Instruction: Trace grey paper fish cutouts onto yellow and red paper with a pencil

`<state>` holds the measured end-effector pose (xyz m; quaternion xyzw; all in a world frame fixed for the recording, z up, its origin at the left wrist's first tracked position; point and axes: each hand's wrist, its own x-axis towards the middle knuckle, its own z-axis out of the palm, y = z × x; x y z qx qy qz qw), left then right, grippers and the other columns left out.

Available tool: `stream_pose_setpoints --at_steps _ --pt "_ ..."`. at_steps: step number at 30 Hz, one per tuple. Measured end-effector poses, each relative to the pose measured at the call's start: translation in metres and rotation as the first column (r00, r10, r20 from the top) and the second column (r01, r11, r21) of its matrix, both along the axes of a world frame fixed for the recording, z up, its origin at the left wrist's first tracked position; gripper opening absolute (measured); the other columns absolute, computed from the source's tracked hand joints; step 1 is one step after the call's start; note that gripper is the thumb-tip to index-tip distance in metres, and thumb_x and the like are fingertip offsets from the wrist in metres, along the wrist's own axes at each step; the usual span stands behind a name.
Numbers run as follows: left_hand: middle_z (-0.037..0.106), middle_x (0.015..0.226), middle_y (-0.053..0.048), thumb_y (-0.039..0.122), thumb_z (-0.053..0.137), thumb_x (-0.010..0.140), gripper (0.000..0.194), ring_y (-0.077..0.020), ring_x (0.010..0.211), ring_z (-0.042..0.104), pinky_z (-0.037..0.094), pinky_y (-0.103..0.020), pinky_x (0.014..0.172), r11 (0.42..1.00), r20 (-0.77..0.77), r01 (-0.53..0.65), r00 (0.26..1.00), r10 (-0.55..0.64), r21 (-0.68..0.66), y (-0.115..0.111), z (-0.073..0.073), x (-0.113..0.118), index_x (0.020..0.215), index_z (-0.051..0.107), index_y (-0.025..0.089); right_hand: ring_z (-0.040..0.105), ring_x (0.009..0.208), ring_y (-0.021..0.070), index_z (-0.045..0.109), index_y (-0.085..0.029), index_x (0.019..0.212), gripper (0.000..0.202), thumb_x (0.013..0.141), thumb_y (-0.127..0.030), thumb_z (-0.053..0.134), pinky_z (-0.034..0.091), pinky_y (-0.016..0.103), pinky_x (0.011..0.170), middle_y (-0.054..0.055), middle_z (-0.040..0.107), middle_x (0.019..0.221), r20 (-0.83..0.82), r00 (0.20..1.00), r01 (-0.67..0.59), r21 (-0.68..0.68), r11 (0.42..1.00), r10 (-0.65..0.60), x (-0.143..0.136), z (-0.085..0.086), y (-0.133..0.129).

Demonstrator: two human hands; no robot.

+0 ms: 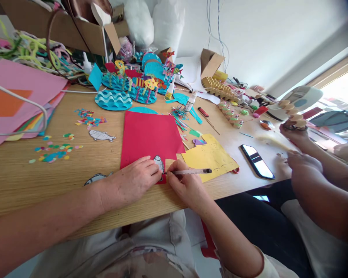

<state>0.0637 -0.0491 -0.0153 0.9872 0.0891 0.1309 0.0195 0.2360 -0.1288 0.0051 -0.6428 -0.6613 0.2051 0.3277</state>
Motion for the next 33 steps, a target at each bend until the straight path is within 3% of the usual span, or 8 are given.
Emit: stream_pose_setpoints --at_steps 21,33 --pt "0.059 0.097 -0.008 0.008 0.044 0.086 0.023 -0.0225 0.094 0.052 0.036 -0.041 0.1 0.999 -0.006 -0.017 1.0 0.017 0.047 0.0 -0.004 0.0 0.104 0.057 0.012 0.05 0.057 0.013 0.049 -0.021 0.073 0.009 0.08 -0.017 0.047 0.035 0.023 0.052 -0.002 0.055 0.064 -0.004 1.0 -0.008 -0.025 1.0 0.008 0.001 0.0 -0.001" --pt "0.059 0.099 -0.008 0.008 0.042 0.087 0.019 -0.0227 0.096 0.052 0.035 -0.041 0.1 1.0 0.089 0.011 0.996 -0.012 0.011 0.003 -0.014 -0.003 0.1 0.056 0.014 0.045 0.056 0.0132 0.047 -0.021 0.072 0.008 0.079 -0.019 0.045 0.033 0.025 0.053 -0.002 0.05 0.063 0.027 0.998 -0.053 -0.021 0.998 0.054 0.002 -0.001 0.004"
